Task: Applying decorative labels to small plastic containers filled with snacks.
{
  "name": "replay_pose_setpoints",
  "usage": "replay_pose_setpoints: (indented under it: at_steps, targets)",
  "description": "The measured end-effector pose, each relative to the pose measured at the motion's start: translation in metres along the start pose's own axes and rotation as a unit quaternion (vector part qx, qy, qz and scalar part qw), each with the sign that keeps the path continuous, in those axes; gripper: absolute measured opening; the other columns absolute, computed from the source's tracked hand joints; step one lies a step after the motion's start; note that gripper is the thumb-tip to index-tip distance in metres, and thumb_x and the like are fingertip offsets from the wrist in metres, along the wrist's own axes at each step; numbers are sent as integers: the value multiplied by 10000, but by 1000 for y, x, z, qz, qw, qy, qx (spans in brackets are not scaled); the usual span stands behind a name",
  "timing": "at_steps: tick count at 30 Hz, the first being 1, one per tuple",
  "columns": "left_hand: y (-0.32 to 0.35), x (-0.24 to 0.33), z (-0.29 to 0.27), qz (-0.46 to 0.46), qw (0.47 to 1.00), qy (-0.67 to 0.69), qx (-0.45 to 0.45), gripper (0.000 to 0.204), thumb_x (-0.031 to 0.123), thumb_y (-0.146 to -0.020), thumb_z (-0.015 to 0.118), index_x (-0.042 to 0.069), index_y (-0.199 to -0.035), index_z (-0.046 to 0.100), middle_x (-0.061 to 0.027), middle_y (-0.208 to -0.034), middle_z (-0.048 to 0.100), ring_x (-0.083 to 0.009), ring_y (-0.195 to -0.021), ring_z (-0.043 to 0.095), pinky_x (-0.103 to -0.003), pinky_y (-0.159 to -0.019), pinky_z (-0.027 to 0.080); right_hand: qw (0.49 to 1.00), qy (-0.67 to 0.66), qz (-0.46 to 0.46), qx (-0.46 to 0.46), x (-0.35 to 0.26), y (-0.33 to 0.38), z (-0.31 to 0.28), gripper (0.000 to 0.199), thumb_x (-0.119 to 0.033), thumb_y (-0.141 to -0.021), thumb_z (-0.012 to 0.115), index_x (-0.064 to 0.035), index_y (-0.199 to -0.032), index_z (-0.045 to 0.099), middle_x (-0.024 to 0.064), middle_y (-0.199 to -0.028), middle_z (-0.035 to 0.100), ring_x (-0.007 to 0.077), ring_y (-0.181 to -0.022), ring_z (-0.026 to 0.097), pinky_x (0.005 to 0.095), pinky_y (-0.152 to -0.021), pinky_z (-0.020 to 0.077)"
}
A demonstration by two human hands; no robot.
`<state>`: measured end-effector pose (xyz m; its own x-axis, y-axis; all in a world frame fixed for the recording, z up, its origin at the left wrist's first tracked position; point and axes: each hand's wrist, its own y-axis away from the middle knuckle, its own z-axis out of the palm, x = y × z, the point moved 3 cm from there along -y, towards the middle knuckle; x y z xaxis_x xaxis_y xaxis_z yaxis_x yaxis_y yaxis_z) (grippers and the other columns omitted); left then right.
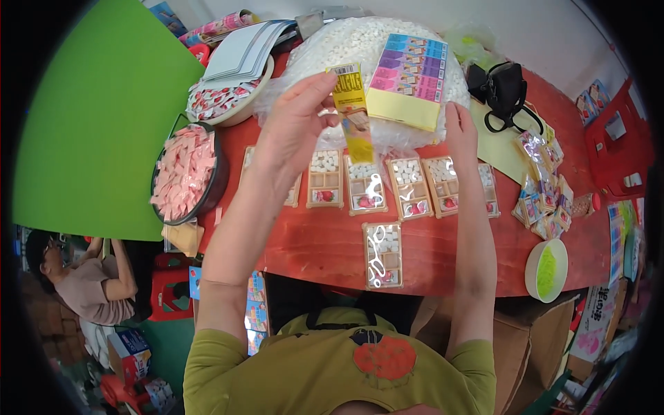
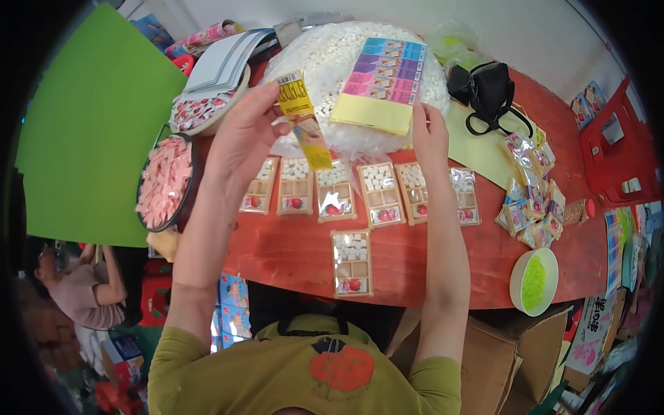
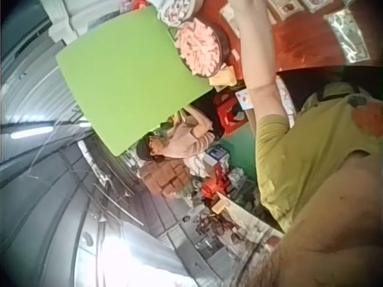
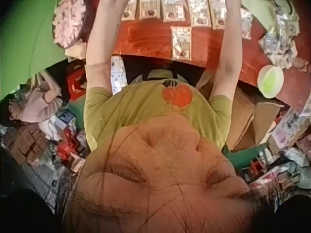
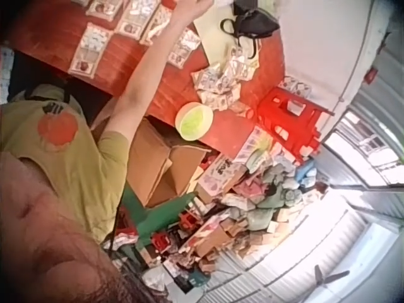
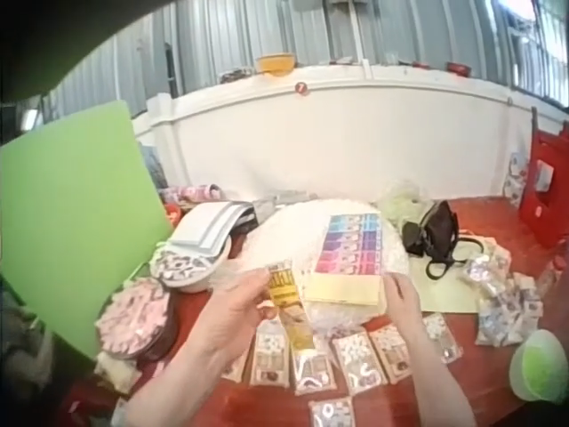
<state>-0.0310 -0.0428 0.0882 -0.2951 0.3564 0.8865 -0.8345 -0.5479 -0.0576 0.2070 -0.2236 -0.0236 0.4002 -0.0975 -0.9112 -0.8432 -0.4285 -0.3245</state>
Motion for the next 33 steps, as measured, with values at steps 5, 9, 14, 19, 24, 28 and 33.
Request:
replay_pose_setpoints:
  at_steps: [5, 9, 14, 19, 24, 28, 33]
  targets:
    - [43, -29, -1, -59, 981, 183, 26, 291, 260, -948, 647, 66, -1162, 606, -48, -1061, 637, -148, -928, 567, -285, -692, 434, 910, -297, 151, -245, -44, 115, 3, 479, -360, -1039, 453, 1, -1352, 489, 95, -1211, 606, 176, -1189, 536, 341, -976, 444]
    - [74, -65, -6, -95, 952, 282, 72, 348, 288, -942, 660, 61, -1193, 578, -88, -1121, 586, -180, -956, 576, -297, -714, 469, 904, -340, 154, -206, -67, 194, 20, 412, -219, -999, 568, 16, -1326, 482, 96, -1178, 617, 160, -1092, 586, 306, -950, 475]
    - [117, -106, -18, -117, 936, 307, 123, 274, 247, -934, 672, 68, -1132, 608, -69, -1067, 622, -145, -898, 592, -266, -668, 477, 918, -348, 181, -56, -52, 234, 8, 170, -63, -951, 622, 16, -1100, 614, 65, -1078, 655, 123, -995, 612, 273, -915, 490]
    - [174, -130, -30, -142, 966, 147, 156, 194, 164, -920, 684, 27, -1052, 649, -58, -949, 692, -118, -796, 633, -239, -587, 488, 950, -260, 160, -60, -57, 252, -21, 153, -70, -942, 644, 4, -1075, 629, 43, -1033, 662, 89, -951, 598, 230, -872, 470]
    - [216, -147, -25, -159, 963, 75, 203, 184, 92, -891, 707, 13, -1049, 656, -74, -937, 715, -132, -731, 697, -233, -570, 492, 966, -161, 182, -88, -68, 275, -44, 152, -60, -935, 648, -10, -1078, 626, -4, -948, 636, 50, -869, 560, 195, -804, 443]
    - [222, -143, -19, -129, 967, 56, 212, 167, 83, -889, 707, 28, -1032, 640, -79, -917, 715, -137, -721, 699, -234, -569, 491, 983, -111, 134, -61, -85, 284, -61, 174, -49, -930, 653, -16, -1098, 624, -23, -944, 594, 48, -864, 539, 193, -803, 437]
    - [225, -150, -18, -184, 959, 47, 208, 134, 88, -904, 692, 33, -986, 601, -87, -878, 707, -142, -650, 692, -220, -527, 472, 988, -87, 111, -60, -86, 282, -70, 199, -29, -927, 643, -18, -1125, 627, -34, -915, 563, 42, -883, 525, 186, -795, 431]
